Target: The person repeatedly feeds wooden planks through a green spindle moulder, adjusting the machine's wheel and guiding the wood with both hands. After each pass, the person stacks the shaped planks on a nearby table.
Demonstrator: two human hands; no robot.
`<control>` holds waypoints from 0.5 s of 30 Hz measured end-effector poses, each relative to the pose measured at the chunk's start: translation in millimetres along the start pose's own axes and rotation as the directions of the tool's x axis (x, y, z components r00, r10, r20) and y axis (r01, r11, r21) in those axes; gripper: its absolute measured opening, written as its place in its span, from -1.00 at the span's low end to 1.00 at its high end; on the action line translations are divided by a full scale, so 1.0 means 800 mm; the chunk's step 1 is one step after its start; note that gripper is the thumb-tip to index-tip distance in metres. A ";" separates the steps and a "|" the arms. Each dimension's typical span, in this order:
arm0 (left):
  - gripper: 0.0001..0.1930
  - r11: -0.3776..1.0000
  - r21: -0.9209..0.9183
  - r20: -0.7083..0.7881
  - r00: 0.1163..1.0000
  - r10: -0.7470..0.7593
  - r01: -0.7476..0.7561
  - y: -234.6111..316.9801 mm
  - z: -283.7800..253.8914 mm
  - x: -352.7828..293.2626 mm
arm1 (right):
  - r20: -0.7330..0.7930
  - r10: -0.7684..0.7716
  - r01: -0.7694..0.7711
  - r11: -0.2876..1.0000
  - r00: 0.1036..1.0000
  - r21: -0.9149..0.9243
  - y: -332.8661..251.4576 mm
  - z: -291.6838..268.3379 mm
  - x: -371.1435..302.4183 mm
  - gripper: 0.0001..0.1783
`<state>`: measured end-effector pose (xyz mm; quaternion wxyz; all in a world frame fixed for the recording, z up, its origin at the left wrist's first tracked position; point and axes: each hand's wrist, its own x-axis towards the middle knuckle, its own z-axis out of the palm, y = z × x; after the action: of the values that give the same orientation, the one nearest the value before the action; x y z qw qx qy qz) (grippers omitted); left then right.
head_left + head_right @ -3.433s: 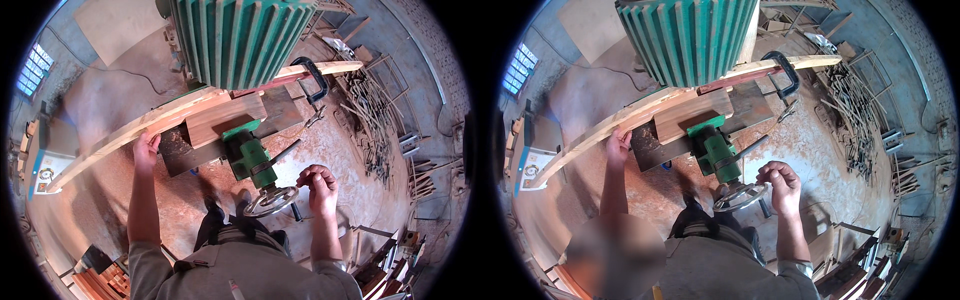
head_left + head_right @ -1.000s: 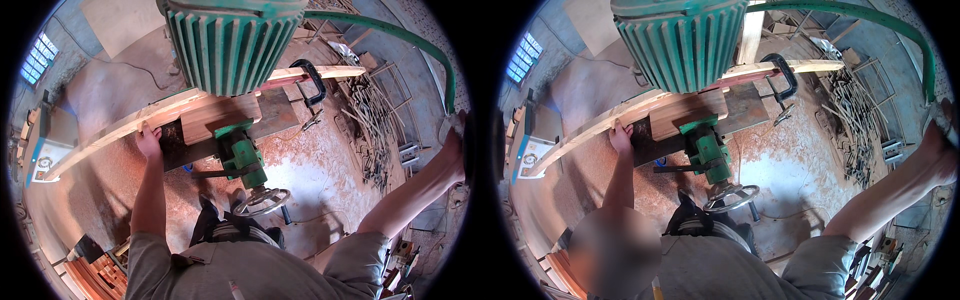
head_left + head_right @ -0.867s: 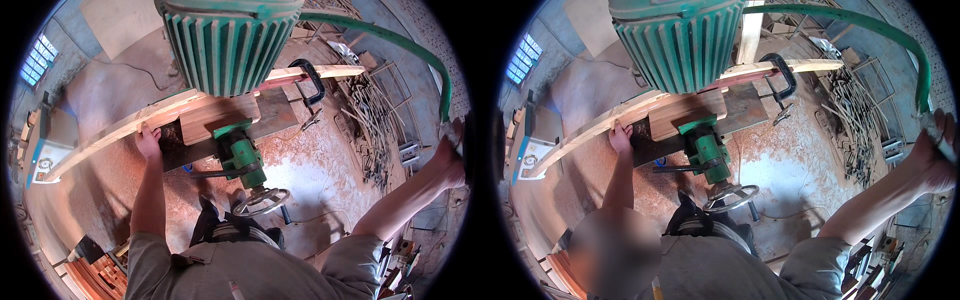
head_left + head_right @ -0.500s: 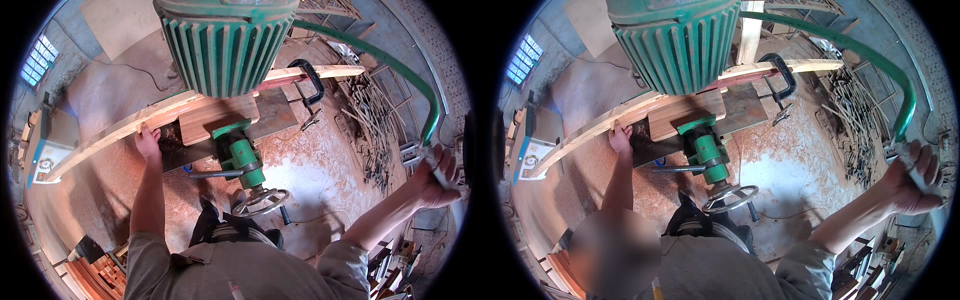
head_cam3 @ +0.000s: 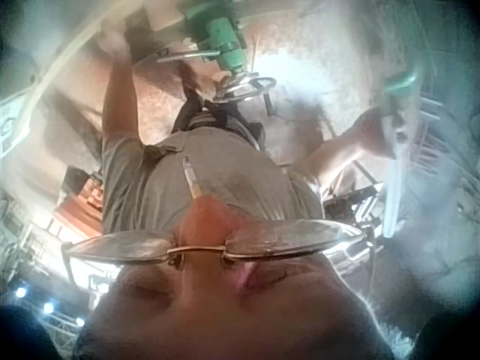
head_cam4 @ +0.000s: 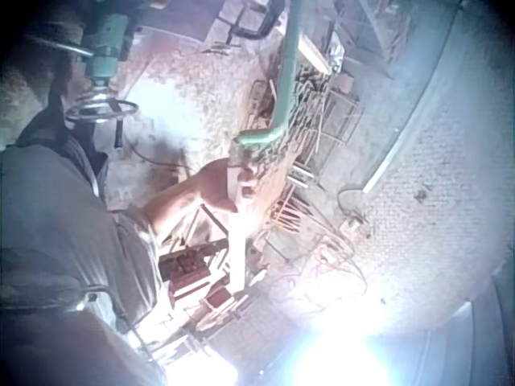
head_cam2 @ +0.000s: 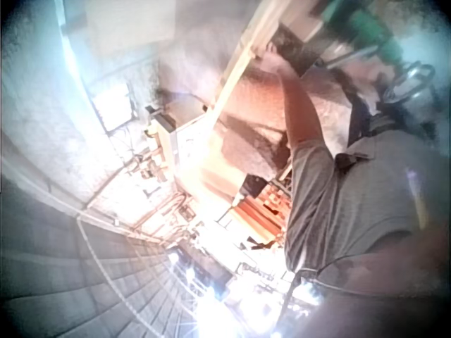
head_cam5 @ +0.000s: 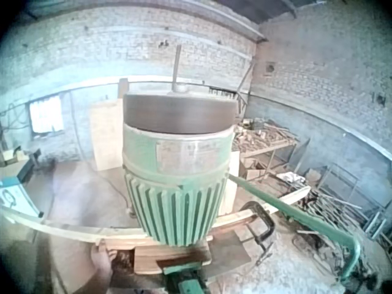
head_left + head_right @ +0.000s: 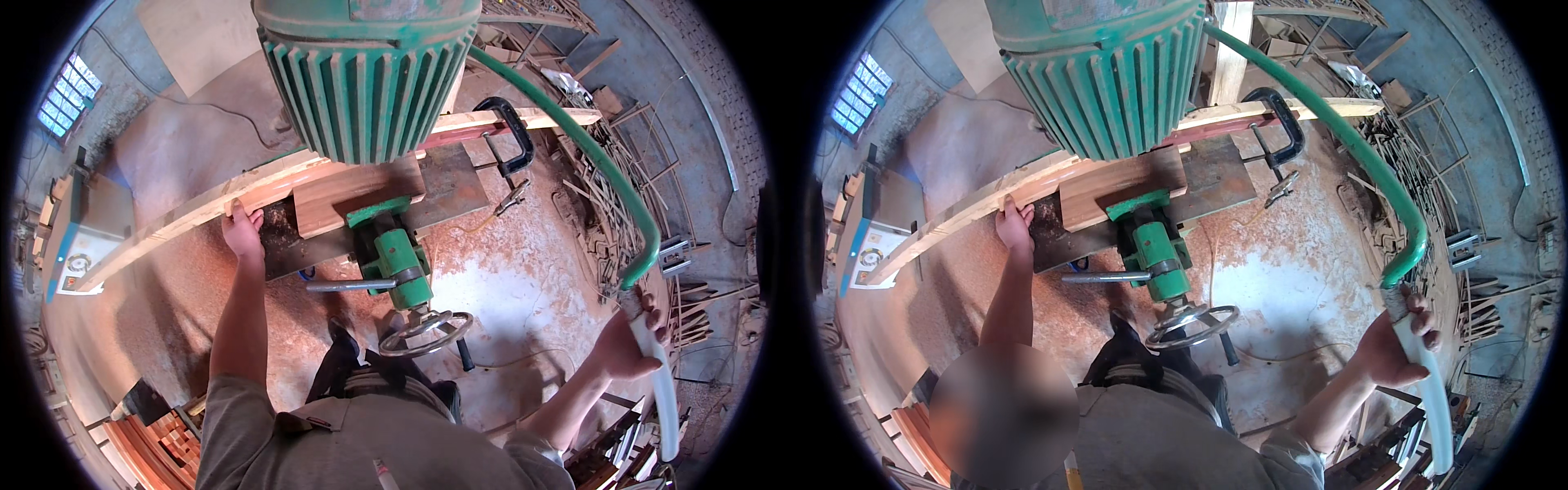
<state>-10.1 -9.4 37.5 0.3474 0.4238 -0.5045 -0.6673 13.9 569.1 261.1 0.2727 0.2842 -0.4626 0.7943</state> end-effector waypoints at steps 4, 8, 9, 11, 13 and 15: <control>-0.60 1.000 0.004 -0.010 1.000 -0.009 0.009 0.005 0.003 -0.003 | -0.060 0.048 -0.053 0.994 0.997 -0.100 0.014 -0.020 -0.051 -0.58; -0.58 1.000 -0.010 0.026 1.000 -0.016 0.016 0.005 -0.001 -0.004 | -0.133 0.166 -0.183 0.975 0.977 -0.128 0.029 -0.025 -0.099 -0.63; -0.57 1.000 -0.011 0.010 1.000 -0.001 0.001 0.005 0.000 -0.002 | -0.099 0.143 -0.157 0.975 0.985 -0.160 0.029 -0.027 -0.093 -0.62; -0.55 0.999 -0.036 -0.007 0.999 -0.035 0.035 0.005 -0.004 -0.001 | -0.049 0.084 -0.092 0.978 0.995 -0.187 0.013 -0.018 -0.061 -0.62; -0.55 0.995 -0.068 -0.010 0.997 -0.071 0.070 0.007 -0.001 -0.001 | -0.090 0.071 -0.074 0.997 0.993 -0.035 -0.014 -0.015 -0.013 -0.59; -0.54 0.991 -0.079 0.007 0.994 -0.109 0.109 0.011 0.006 -0.005 | -0.094 0.030 -0.024 0.998 0.995 0.063 -0.041 0.031 0.067 -0.56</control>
<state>-12.8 -6.3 47.9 0.3264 0.4356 -0.4542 -0.7053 4.6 570.0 328.1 0.2747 0.2479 -0.4283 0.8244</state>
